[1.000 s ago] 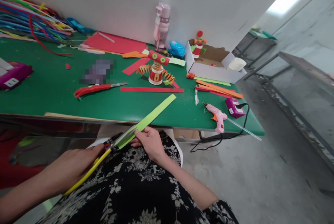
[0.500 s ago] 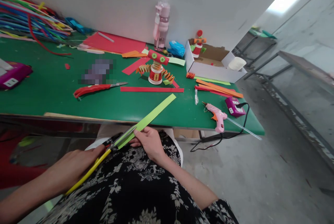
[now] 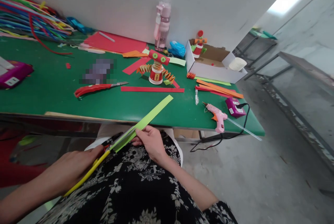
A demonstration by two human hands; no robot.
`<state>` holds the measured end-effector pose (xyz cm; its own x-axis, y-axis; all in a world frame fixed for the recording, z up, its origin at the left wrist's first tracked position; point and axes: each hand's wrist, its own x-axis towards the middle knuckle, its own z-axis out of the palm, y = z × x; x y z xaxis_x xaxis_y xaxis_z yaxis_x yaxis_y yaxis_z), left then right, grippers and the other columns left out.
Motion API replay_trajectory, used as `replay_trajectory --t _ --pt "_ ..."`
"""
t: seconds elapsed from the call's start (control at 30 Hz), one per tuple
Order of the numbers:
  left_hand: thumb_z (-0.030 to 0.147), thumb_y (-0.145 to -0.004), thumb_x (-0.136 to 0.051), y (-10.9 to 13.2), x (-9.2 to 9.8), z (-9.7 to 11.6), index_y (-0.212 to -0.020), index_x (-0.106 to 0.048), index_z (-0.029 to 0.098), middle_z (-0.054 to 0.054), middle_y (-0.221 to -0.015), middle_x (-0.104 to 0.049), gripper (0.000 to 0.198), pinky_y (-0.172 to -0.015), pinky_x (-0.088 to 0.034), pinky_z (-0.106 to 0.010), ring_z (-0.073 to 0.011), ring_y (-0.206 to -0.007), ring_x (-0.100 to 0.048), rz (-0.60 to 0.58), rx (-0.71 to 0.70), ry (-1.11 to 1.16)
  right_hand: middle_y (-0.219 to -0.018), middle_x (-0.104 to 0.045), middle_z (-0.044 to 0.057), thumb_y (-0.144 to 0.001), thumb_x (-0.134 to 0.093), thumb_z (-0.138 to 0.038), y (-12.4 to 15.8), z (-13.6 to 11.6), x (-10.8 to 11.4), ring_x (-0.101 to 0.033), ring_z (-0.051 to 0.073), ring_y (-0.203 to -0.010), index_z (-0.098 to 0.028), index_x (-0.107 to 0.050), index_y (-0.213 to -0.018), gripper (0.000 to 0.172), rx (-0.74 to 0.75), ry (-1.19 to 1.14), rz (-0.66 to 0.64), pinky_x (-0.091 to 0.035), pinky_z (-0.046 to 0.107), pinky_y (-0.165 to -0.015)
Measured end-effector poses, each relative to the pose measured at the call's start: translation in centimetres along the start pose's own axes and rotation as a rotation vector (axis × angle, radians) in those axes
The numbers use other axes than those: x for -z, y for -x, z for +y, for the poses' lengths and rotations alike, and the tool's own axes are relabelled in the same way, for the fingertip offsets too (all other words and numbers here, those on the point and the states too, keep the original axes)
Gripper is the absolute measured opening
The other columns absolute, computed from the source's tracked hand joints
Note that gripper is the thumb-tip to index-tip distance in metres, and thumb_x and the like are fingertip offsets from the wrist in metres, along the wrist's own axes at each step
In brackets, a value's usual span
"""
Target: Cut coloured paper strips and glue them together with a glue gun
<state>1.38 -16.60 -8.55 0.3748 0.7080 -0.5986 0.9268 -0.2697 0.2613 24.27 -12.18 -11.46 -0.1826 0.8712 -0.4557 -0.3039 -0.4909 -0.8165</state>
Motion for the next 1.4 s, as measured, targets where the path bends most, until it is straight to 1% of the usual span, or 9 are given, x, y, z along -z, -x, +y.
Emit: replay_trajectory --t 0.2,0.4,0.5,0.67,0.87,0.97,1.07,1.27,1.4 --pt "0.03 -0.09 -0.026 -0.71 0.5 0.8 -0.111 -0.047 0.021 -0.015 -0.097 -0.073 0.031 -0.071 -0.049 -0.045 -0.0381 -0.09 -0.071 0.01 0.0 -0.019 -0.068 -0.072 0.002 -0.057 -0.086 -0.053 0.09 0.14 -0.18 -0.071 0.016 -0.062 -0.015 -0.069 -0.078 0.046 -0.021 0.03 -0.006 -0.055 0.025 -0.058" --pt "0.03 -0.086 -0.039 -0.83 0.14 0.57 -0.117 -0.046 0.021 -0.014 -0.098 -0.074 0.033 -0.073 -0.05 -0.041 -0.0357 -0.092 -0.071 0.012 0.007 -0.031 -0.068 -0.072 0.003 -0.059 -0.085 -0.052 0.15 0.22 0.0 -0.071 0.018 -0.065 -0.015 -0.07 -0.079 0.045 -0.034 0.045 -0.018 -0.055 0.027 -0.061" --pt "0.028 -0.087 -0.036 -0.71 0.19 0.42 -0.118 -0.047 0.02 -0.015 -0.098 -0.073 0.034 -0.075 -0.05 -0.043 -0.0357 -0.091 -0.071 0.015 -0.006 -0.016 -0.067 -0.072 0.002 -0.059 -0.085 -0.052 0.11 0.22 0.09 -0.071 0.018 -0.065 -0.016 -0.07 -0.079 0.044 -0.04 0.05 -0.028 -0.055 0.027 -0.062" --pt "0.027 -0.088 -0.034 -0.54 0.59 0.4 -0.122 -0.046 0.018 -0.016 -0.098 -0.074 0.038 -0.076 -0.051 -0.048 -0.0388 -0.09 -0.071 0.003 -0.033 0.019 -0.063 -0.071 0.001 -0.056 -0.086 -0.052 0.02 0.19 -0.03 -0.071 0.018 -0.063 -0.016 -0.07 -0.078 0.046 -0.048 0.041 -0.028 -0.054 0.025 -0.059" --pt "0.029 -0.086 -0.035 -0.49 0.75 0.15 -0.125 -0.047 0.018 -0.016 -0.098 -0.075 0.042 -0.077 -0.051 -0.051 -0.0428 -0.094 -0.071 -0.012 0.0 -0.014 -0.07 -0.074 0.002 -0.058 -0.085 -0.052 0.09 -0.02 0.13 -0.071 0.017 -0.064 -0.017 -0.071 -0.078 0.043 -0.037 0.045 -0.027 -0.056 0.026 -0.061" --pt "0.03 -0.085 -0.036 -0.31 0.65 -0.05 -0.128 -0.047 0.019 -0.016 -0.099 -0.075 0.045 -0.078 -0.051 -0.051 -0.042 -0.094 -0.071 -0.018 0.011 -0.02 -0.075 -0.075 0.004 -0.062 -0.084 -0.051 0.14 -0.21 0.39 -0.071 0.017 -0.066 -0.016 -0.071 -0.08 0.041 0.005 0.007 0.008 -0.057 0.027 -0.065" --pt "0.03 -0.085 -0.035 -0.14 0.52 -0.1 -0.127 -0.049 0.019 -0.017 -0.103 -0.075 0.045 -0.078 -0.051 -0.05 -0.0416 -0.096 -0.071 -0.007 0.005 -0.023 -0.075 -0.075 0.004 -0.06 -0.085 -0.049 0.13 -0.23 0.54 -0.071 0.017 -0.065 -0.016 -0.07 -0.081 0.042 0.031 -0.008 0.024 -0.058 0.029 -0.064" --pt "0.03 -0.09 -0.028 -0.39 0.64 0.21 -0.125 -0.049 0.018 -0.017 -0.102 -0.074 0.043 -0.075 -0.051 -0.048 -0.0398 -0.094 -0.071 0.011 -0.01 -0.016 -0.068 -0.073 0.001 -0.057 -0.086 -0.052 0.1 0.03 0.24 -0.069 0.014 -0.061 -0.015 -0.07 -0.079 0.046 0.038 0.008 0.004 -0.057 0.025 -0.059" --pt "0.029 -0.089 -0.03 -0.86 0.78 0.61 -0.124 -0.049 0.018 -0.017 -0.106 -0.073 0.04 -0.076 -0.051 -0.047 -0.0377 -0.097 -0.071 0.008 -0.03 -0.017 -0.064 -0.07 -0.001 -0.055 -0.087 -0.052 0.17 0.05 0.17 -0.066 0.012 -0.057 -0.016 -0.071 -0.079 0.047 0.024 0.017 0.005 -0.057 0.023 -0.059"
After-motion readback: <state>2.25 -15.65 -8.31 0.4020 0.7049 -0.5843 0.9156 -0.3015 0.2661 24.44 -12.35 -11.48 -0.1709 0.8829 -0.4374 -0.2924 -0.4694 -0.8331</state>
